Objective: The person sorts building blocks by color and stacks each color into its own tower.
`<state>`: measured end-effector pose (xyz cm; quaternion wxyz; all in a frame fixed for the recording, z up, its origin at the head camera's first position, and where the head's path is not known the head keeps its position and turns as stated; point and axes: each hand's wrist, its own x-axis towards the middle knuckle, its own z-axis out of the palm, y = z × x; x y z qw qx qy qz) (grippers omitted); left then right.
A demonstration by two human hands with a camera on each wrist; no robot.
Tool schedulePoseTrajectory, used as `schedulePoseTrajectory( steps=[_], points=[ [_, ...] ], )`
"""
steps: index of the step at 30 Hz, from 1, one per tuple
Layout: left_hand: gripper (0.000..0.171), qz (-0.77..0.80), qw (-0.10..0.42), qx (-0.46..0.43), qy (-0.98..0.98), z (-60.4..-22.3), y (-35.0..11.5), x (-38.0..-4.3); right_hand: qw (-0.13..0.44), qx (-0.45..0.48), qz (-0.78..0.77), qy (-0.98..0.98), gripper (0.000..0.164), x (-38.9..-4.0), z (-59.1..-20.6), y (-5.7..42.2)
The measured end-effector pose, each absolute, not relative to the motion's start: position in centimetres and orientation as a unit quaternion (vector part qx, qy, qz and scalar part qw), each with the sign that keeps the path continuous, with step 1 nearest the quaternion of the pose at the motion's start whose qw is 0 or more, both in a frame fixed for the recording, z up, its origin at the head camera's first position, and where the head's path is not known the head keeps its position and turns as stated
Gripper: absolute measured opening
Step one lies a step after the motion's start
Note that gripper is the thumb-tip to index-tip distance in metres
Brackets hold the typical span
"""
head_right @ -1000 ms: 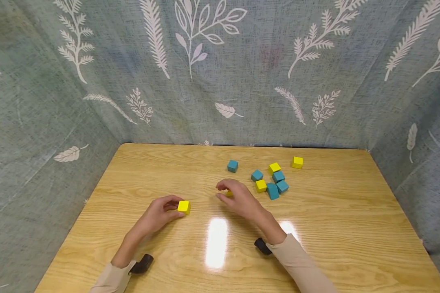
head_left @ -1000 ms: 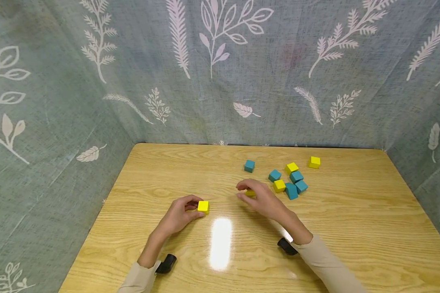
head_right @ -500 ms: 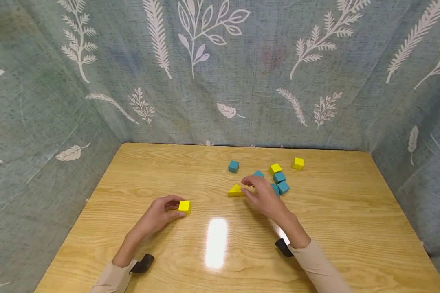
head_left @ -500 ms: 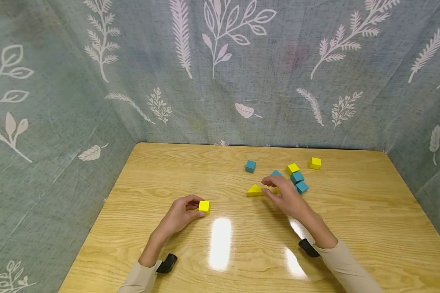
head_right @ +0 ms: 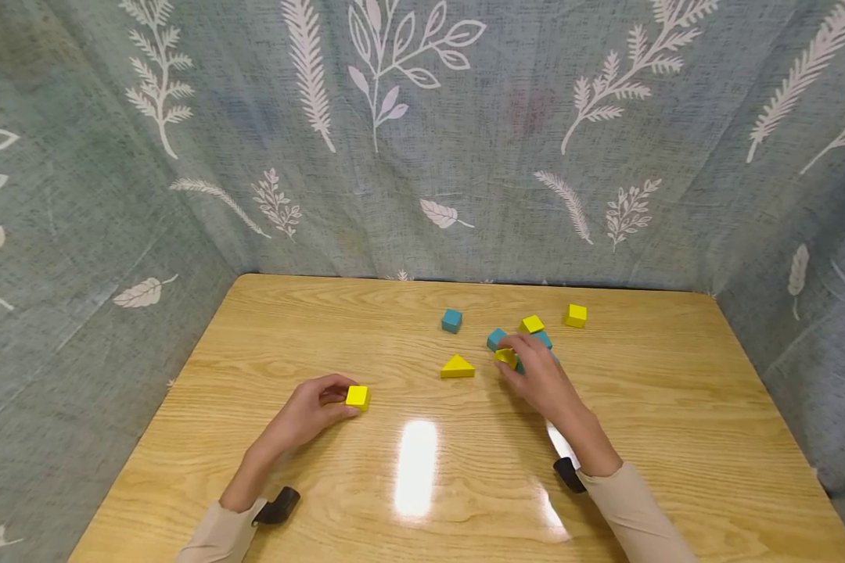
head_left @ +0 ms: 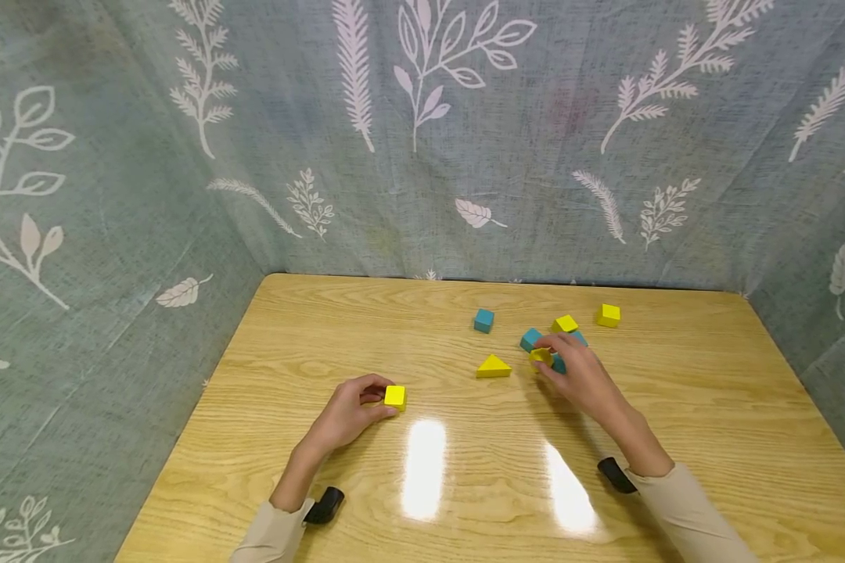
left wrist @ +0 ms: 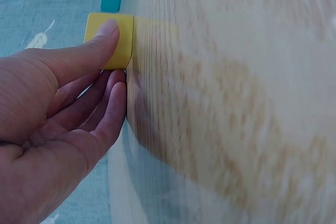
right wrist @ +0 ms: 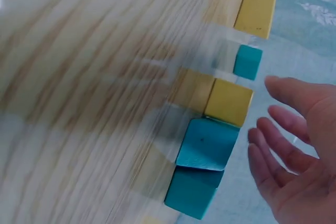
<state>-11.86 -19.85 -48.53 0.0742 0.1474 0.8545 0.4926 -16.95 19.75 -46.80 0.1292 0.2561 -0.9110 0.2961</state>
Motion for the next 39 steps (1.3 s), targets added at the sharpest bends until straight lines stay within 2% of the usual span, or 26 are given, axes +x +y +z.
schedulePoseTrajectory(
  steps=[8, 17, 32, 39],
  points=[
    [0.033, 0.493, 0.073, 0.146, 0.855, -48.6, -19.9, -11.9, 0.096, 0.270, 0.267, -0.920, 0.037, -17.1, -47.1, 20.3],
    [0.033, 0.491, 0.071, 0.146, 0.856, -48.8, -19.9, -12.0, 0.086, 0.299, 0.254, -0.916, 0.040, -17.4, -46.9, 20.4],
    [0.033, 0.490, 0.076, 0.140, 0.857, -48.7, -19.9, -12.0, 0.037, 0.265, 0.367, -0.891, 0.036, -16.5, -45.2, 18.6],
    [0.033, 0.489, 0.076, 0.138, 0.858, -48.6, -19.8, -11.9, 0.050, 0.292, 0.408, -0.864, 0.037, -16.7, -45.6, 16.5]
  ],
)
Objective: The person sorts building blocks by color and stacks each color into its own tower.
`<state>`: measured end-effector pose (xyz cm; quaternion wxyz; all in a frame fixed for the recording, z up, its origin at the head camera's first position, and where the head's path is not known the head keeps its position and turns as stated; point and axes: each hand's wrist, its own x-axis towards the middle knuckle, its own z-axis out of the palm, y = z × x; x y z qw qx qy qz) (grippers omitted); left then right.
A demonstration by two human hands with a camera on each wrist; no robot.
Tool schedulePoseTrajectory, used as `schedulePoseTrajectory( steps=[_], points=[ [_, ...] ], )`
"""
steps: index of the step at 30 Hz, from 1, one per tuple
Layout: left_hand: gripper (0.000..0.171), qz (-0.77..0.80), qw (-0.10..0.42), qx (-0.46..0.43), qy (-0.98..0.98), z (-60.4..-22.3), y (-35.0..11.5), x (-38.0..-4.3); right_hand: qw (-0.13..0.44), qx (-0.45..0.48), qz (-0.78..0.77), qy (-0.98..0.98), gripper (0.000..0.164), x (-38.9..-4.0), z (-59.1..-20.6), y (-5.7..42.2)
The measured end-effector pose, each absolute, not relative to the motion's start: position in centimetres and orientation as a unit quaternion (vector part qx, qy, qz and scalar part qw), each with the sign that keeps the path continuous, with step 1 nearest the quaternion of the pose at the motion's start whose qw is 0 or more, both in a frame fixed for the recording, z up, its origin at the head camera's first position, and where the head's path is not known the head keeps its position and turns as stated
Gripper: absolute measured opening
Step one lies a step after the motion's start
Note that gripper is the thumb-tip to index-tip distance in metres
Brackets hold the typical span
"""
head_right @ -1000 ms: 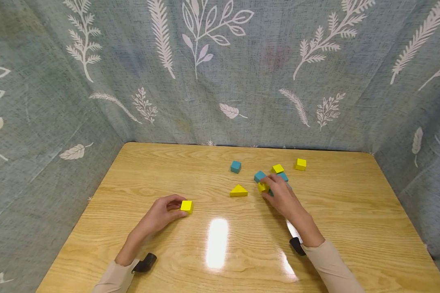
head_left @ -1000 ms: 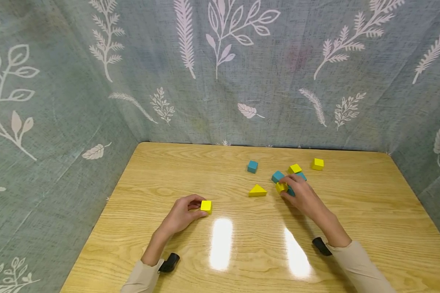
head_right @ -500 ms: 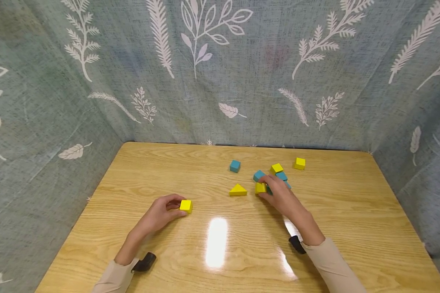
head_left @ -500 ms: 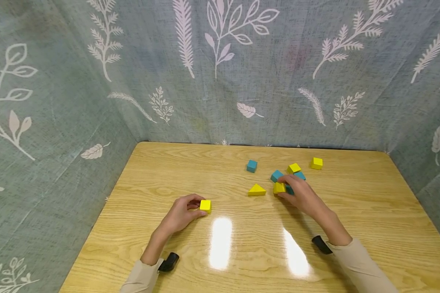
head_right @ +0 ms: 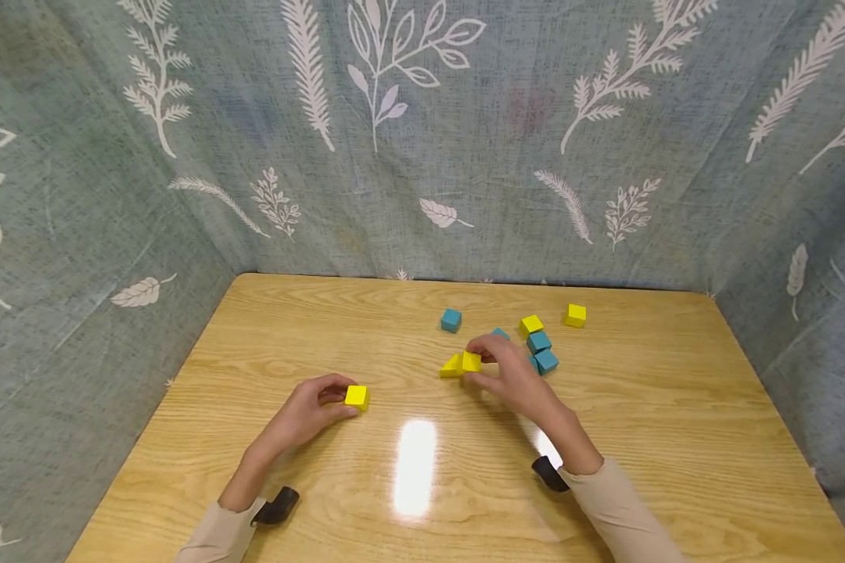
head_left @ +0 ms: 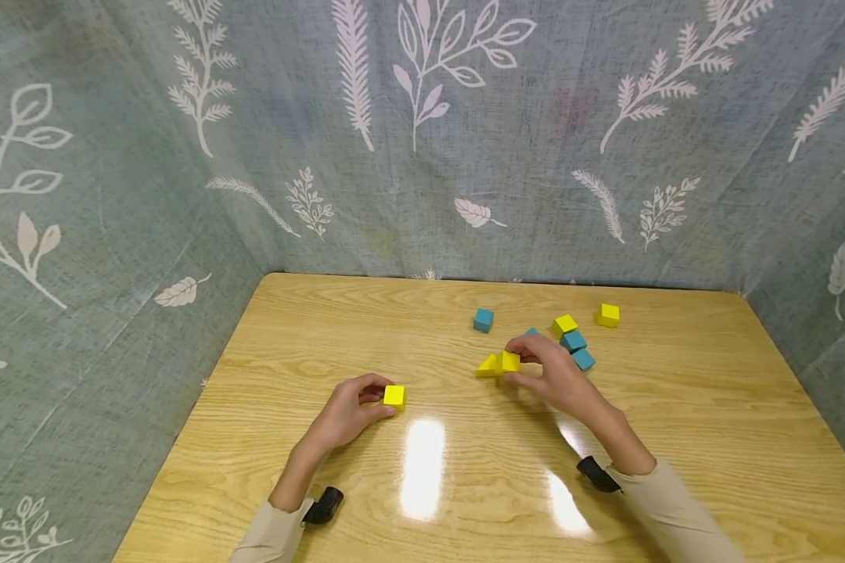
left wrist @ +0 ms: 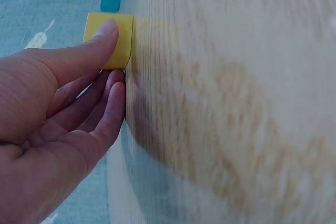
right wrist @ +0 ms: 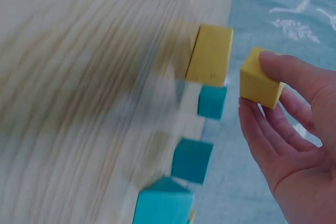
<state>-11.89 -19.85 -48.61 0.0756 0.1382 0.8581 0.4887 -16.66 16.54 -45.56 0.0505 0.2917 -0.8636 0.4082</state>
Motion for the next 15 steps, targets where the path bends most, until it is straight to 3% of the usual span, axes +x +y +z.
schedulePoseTrajectory(
  steps=[15],
  points=[
    [0.034, 0.498, 0.082, 0.135, 0.853, -48.5, -19.9, -12.0, -0.004, 0.319, 0.456, -0.831, 0.033, -16.1, -46.1, 12.3]
  ],
)
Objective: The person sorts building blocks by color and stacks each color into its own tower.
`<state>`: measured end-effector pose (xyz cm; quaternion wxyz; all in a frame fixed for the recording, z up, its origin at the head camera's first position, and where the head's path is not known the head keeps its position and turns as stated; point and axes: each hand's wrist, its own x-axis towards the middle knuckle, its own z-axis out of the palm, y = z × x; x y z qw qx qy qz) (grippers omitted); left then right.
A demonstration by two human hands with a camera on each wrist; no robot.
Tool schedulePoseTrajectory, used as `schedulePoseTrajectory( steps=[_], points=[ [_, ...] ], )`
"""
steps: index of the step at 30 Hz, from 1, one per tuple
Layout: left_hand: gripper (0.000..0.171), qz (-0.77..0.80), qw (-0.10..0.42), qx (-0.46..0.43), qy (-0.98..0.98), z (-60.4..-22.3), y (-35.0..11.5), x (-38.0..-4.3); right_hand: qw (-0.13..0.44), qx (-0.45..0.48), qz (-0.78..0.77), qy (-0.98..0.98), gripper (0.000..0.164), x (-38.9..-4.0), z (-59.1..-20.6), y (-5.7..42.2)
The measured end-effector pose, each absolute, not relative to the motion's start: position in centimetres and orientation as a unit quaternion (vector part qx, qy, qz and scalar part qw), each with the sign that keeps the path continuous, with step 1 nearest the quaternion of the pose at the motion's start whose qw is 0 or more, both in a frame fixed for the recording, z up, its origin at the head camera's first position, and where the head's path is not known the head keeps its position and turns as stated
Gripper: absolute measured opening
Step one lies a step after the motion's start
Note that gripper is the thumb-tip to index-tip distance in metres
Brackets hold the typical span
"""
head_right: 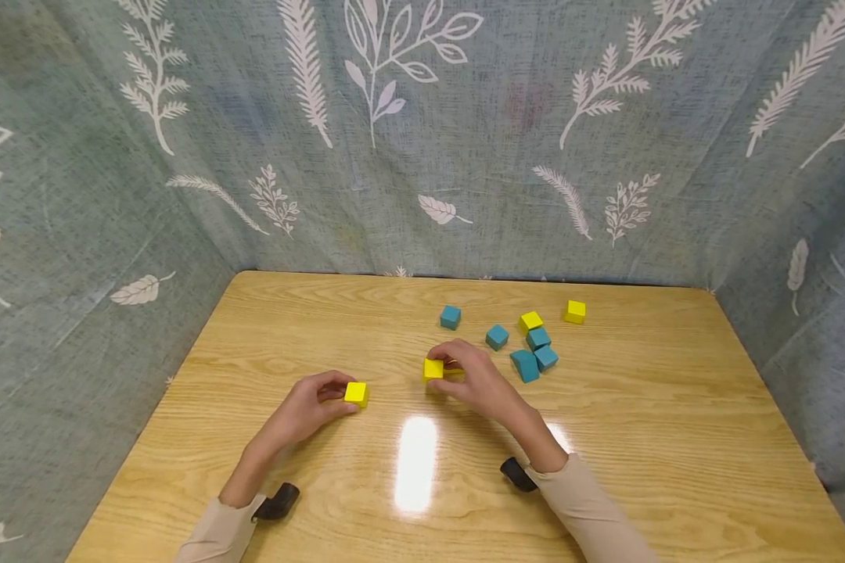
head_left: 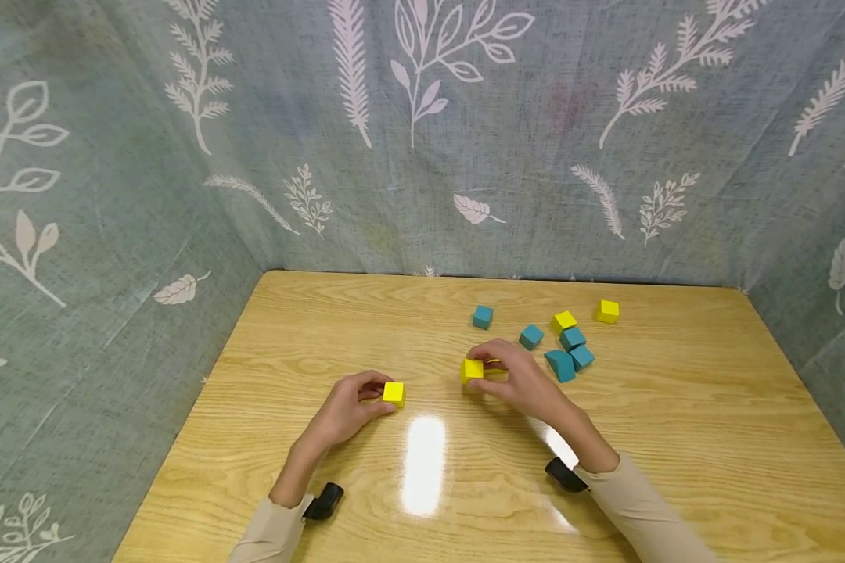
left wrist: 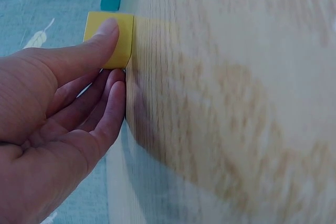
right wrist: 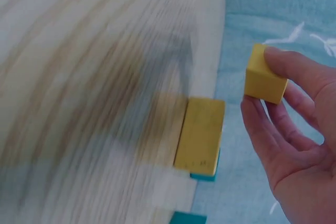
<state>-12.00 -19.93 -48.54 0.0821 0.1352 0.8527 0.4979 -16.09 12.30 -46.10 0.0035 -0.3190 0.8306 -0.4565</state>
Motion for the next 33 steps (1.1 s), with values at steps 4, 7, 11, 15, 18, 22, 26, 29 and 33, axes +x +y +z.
schedulePoseTrajectory(
  steps=[4, 7, 11, 15, 18, 22, 26, 29, 33],
  points=[
    [0.034, 0.495, 0.084, 0.132, 0.855, -48.5, -19.8, -12.0, 0.017, -0.329, -0.464, 0.822, 0.033, -15.9, -46.3, 11.2],
    [0.034, 0.491, 0.087, 0.128, 0.857, -48.5, -19.8, -11.9, 0.032, -0.337, -0.464, 0.819, 0.034, -15.8, -46.7, 10.2],
    [0.034, 0.490, 0.085, 0.126, 0.858, -48.4, -19.8, -11.9, 0.048, -0.348, -0.466, 0.812, 0.033, -15.7, -47.1, 8.9],
    [0.034, 0.491, 0.084, 0.126, 0.858, -48.3, -19.8, -11.9, 0.067, -0.354, -0.479, 0.800, 0.032, -15.6, -47.3, 7.7],
    [0.032, 0.494, 0.086, 0.131, 0.855, -48.4, -19.8, -12.0, 0.079, -0.351, -0.483, 0.799, 0.031, -15.6, -47.5, 6.9],
    [0.030, 0.497, 0.085, 0.140, 0.852, -48.5, -19.8, -12.1, 0.078, -0.348, -0.469, 0.808, 0.031, -15.5, -48.0, 6.0],
    [0.030, 0.496, 0.086, 0.140, 0.853, -48.5, -19.8, -12.1, 0.068, -0.351, -0.451, 0.818, 0.032, -15.3, -48.1, 5.3],
    [0.031, 0.493, 0.088, 0.139, 0.854, -48.4, -19.7, -12.0, 0.064, -0.357, -0.435, 0.824, 0.031, -15.2, -48.1, 4.8],
    [0.032, 0.492, 0.084, 0.144, 0.855, -48.4, -19.8, -12.0, 0.068, -0.358, -0.415, 0.833, 0.030, -15.1, -47.9, 4.1]
  ],
)
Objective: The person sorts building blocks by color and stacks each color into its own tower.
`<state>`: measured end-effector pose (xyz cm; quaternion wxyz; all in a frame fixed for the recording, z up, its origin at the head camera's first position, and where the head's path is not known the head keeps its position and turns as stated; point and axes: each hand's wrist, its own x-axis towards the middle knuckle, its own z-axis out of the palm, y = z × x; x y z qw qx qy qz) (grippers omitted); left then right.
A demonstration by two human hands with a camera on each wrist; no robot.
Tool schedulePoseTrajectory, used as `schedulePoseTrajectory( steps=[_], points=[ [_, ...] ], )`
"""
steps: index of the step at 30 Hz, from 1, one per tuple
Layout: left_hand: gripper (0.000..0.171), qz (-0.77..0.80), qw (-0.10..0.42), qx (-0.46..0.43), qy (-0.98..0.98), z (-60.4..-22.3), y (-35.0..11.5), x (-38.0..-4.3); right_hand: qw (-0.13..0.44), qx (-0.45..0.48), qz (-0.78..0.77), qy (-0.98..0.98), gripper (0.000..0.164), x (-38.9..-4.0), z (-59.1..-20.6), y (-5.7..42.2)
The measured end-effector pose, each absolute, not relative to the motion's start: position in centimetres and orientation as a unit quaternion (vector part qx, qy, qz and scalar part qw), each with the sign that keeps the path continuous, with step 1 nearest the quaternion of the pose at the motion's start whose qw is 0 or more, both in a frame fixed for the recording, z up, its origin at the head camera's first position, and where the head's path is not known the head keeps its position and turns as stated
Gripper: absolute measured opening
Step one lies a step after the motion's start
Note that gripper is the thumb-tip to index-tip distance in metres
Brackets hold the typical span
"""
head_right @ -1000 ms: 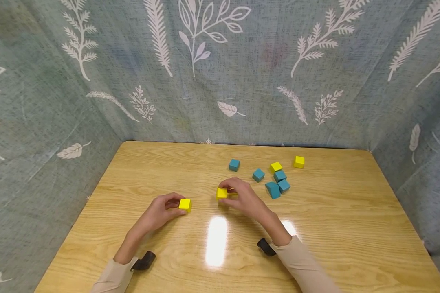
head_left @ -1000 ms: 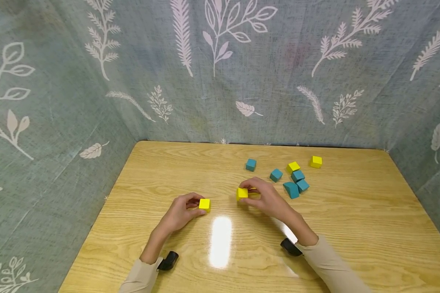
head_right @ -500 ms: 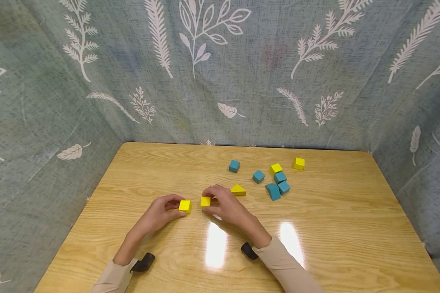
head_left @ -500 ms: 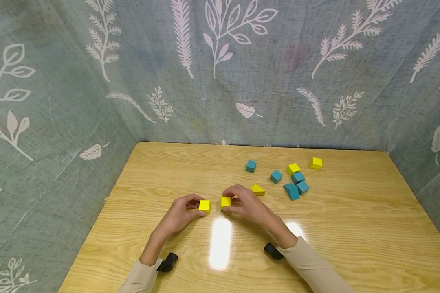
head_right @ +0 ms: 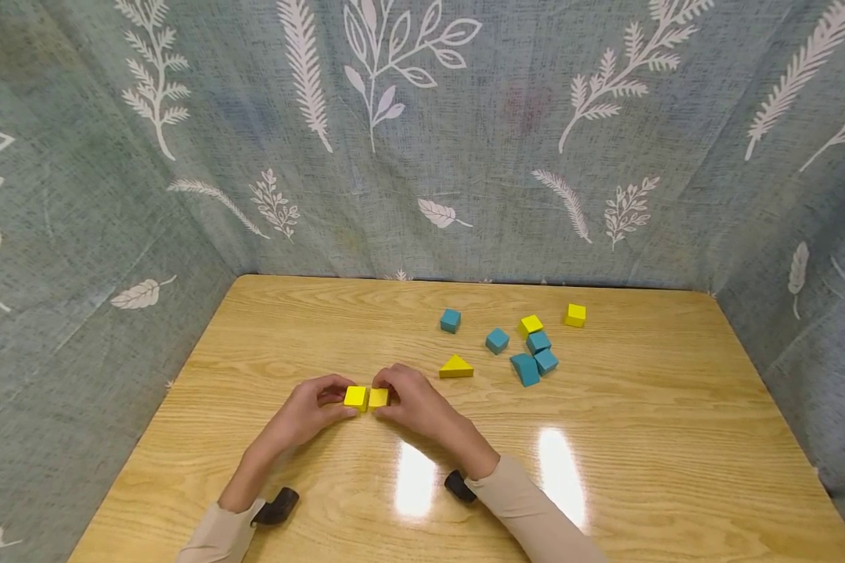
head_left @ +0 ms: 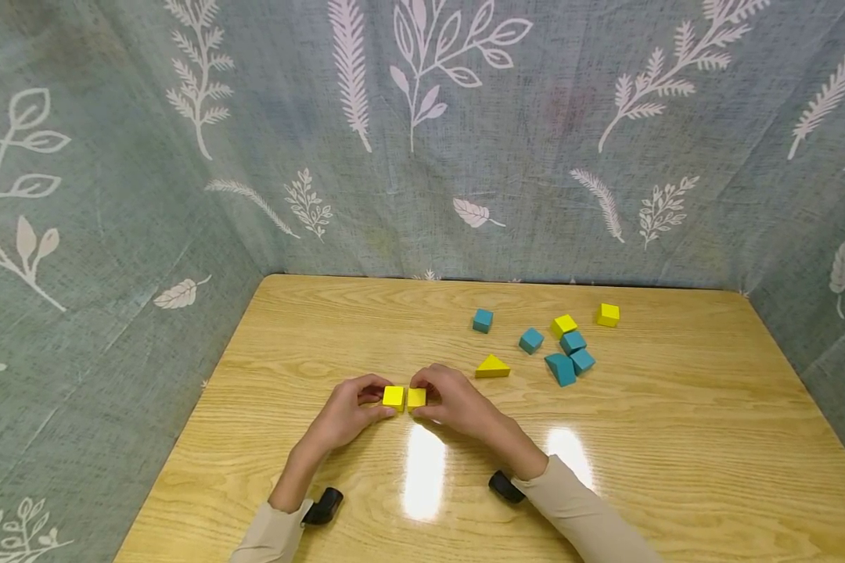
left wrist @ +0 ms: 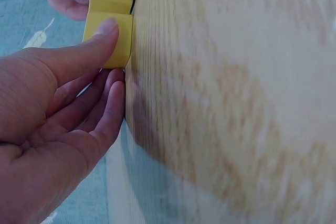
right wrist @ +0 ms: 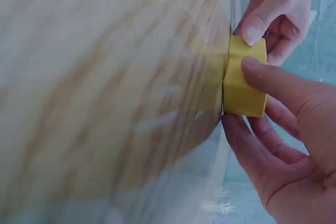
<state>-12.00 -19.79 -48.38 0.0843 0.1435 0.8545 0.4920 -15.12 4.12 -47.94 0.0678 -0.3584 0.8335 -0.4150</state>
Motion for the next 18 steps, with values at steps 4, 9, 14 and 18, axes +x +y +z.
schedulePoseTrajectory(
  steps=[4, 9, 14, 18],
  points=[
    [0.031, 0.490, 0.077, 0.149, 0.855, -48.4, -19.8, -12.0, 0.067, -0.354, -0.403, 0.841, 0.029, -15.1, -47.7, 3.6],
    [0.030, 0.492, 0.080, 0.149, 0.854, -48.4, -19.9, -12.0, 0.071, -0.354, -0.404, 0.840, 0.029, -15.2, -47.5, 2.9],
    [0.030, 0.495, 0.088, 0.145, 0.852, -48.2, -19.9, -12.0, 0.076, -0.349, -0.405, 0.842, 0.029, -15.1, -47.4, 2.8],
    [0.030, 0.494, 0.086, 0.143, 0.853, -48.3, -19.9, -12.1, 0.074, -0.354, -0.402, 0.841, 0.030, -15.2, -47.3, 2.8]
  ],
)
